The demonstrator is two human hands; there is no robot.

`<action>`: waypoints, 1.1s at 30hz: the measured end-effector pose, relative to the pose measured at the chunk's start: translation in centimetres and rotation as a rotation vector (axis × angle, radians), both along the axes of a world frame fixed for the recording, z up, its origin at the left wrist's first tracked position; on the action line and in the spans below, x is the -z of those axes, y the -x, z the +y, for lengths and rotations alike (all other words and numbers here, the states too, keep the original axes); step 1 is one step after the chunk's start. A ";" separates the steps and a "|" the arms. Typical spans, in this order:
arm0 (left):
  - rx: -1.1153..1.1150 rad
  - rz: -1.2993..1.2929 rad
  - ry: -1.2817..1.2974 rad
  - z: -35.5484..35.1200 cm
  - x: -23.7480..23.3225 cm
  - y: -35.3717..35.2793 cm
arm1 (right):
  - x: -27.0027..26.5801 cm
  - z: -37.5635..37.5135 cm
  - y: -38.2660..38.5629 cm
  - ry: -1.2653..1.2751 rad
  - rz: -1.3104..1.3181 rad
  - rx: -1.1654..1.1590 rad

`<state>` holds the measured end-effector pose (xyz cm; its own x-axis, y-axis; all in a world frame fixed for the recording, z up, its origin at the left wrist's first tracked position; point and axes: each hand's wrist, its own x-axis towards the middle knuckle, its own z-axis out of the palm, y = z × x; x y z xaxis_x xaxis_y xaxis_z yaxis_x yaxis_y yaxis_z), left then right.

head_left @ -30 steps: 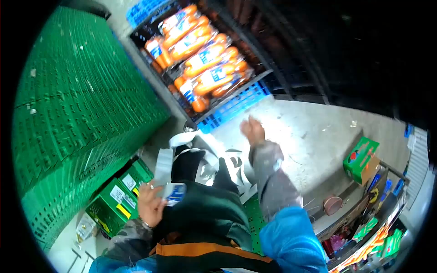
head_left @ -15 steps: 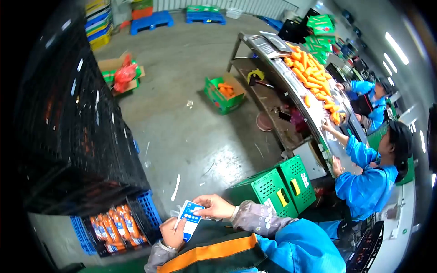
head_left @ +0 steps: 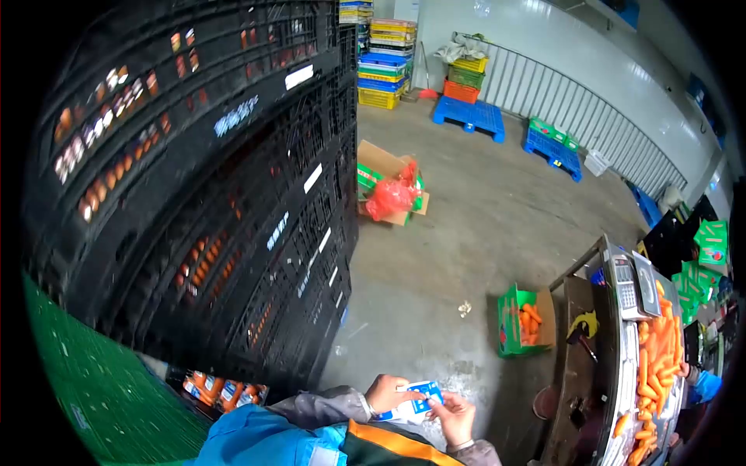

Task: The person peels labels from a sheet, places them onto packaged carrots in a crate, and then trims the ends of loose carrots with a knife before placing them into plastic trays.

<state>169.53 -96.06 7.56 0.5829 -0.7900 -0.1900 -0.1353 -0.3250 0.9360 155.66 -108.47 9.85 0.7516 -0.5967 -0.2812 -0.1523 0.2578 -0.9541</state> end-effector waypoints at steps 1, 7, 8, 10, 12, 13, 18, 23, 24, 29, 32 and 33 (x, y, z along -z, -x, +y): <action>0.006 -0.068 -0.028 -1.1 -1.3 -2.0 | -0.8 -1.5 -1.9 0.027 -0.036 -0.002; 0.083 0.043 0.201 -6.2 -5.1 -10.0 | -5.2 -10.1 -12.3 0.142 -0.130 -0.104; 0.021 0.044 0.239 -7.6 -5.6 -11.3 | -6.1 -11.4 -14.3 0.093 -0.188 -0.100; -0.028 -0.003 0.161 -10.9 -7.8 -14.9 | -8.4 -14.5 -18.6 0.030 -0.295 -0.131; -0.119 0.074 0.370 -15.2 -8.3 -17.5 | -10.3 -17.5 -23.1 -0.086 -0.370 -0.210; -0.130 0.057 0.498 -17.5 -7.7 -18.8 | -9.4 -19.4 -25.1 -0.092 -0.285 -0.280; 0.266 -0.765 -0.095 -24.6 -18.5 -36.3 | -5.3 -28.5 -33.3 -0.402 -0.433 -0.104; -0.676 -1.532 -0.465 -27.0 -34.3 -58.1 | -0.9 -40.1 -35.1 -0.353 -0.239 0.052; -0.808 -1.473 -0.753 -26.7 -37.6 -59.8 | -0.8 -41.5 -34.6 -0.359 -0.181 0.095; -1.099 -1.413 -1.110 -20.1 -41.2 -71.1 | 5.2 -45.7 -29.8 -0.137 0.019 0.437; -0.990 -1.138 -1.188 -22.7 -42.5 -73.0 | 7.8 -43.0 -26.4 -0.122 0.095 0.537; -0.934 -1.188 -1.153 -23.6 -40.7 -73.6 | 7.7 -42.2 -25.3 -0.083 0.168 0.581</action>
